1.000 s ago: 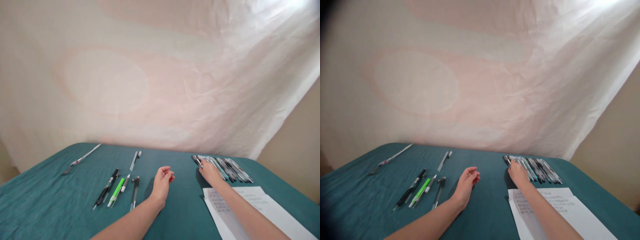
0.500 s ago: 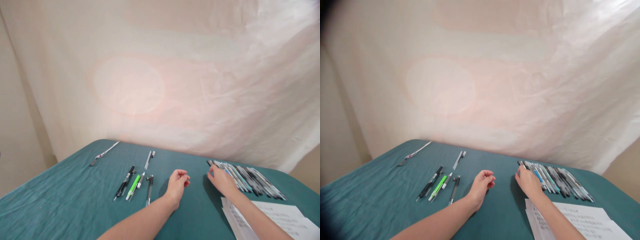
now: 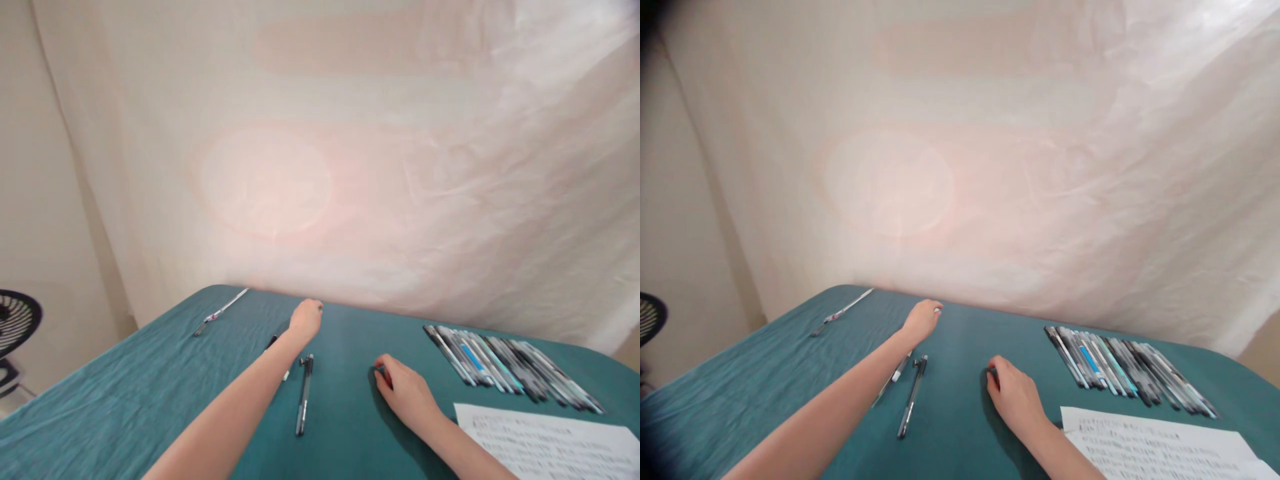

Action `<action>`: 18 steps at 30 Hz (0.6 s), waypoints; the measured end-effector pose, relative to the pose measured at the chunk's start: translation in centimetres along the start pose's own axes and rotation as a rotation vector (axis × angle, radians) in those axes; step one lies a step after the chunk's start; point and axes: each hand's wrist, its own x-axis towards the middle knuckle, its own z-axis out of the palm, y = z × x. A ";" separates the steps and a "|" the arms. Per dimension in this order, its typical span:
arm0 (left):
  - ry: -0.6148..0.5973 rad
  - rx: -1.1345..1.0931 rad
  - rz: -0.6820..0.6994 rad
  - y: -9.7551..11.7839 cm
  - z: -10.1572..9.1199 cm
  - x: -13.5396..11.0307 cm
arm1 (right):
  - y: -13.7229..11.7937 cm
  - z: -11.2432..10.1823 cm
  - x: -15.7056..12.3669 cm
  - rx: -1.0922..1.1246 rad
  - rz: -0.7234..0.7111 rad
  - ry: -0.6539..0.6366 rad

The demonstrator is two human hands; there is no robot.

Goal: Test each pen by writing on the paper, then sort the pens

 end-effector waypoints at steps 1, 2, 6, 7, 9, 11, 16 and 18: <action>0.010 0.070 -0.024 -0.5 -0.5 0.8 | 0.0 0.1 -0.1 -0.003 0.001 0.007; 0.014 0.134 -0.050 -0.9 -0.8 1.4 | 0.1 0.1 -0.1 -0.006 0.000 0.012; 0.028 0.325 -0.150 -1.8 -0.4 3.5 | 0.2 0.2 -0.2 -0.008 -0.003 0.019; 0.028 0.358 -0.170 -1.8 -0.1 3.9 | 0.2 0.1 -0.2 -0.006 -0.002 0.019; 0.016 0.409 -0.203 -1.9 0.5 4.4 | 0.2 0.0 -0.3 -0.005 -0.001 0.021; -0.001 0.444 -0.220 -2.0 1.1 4.8 | 0.1 -0.2 -0.3 -0.008 -0.007 0.020; -0.008 0.485 -0.199 -1.9 2.0 4.7 | -0.2 -0.6 -0.3 -0.009 -0.026 0.003; -0.012 0.478 -0.155 -1.8 2.3 4.4 | -0.2 -0.7 -0.2 -0.002 -0.028 -0.006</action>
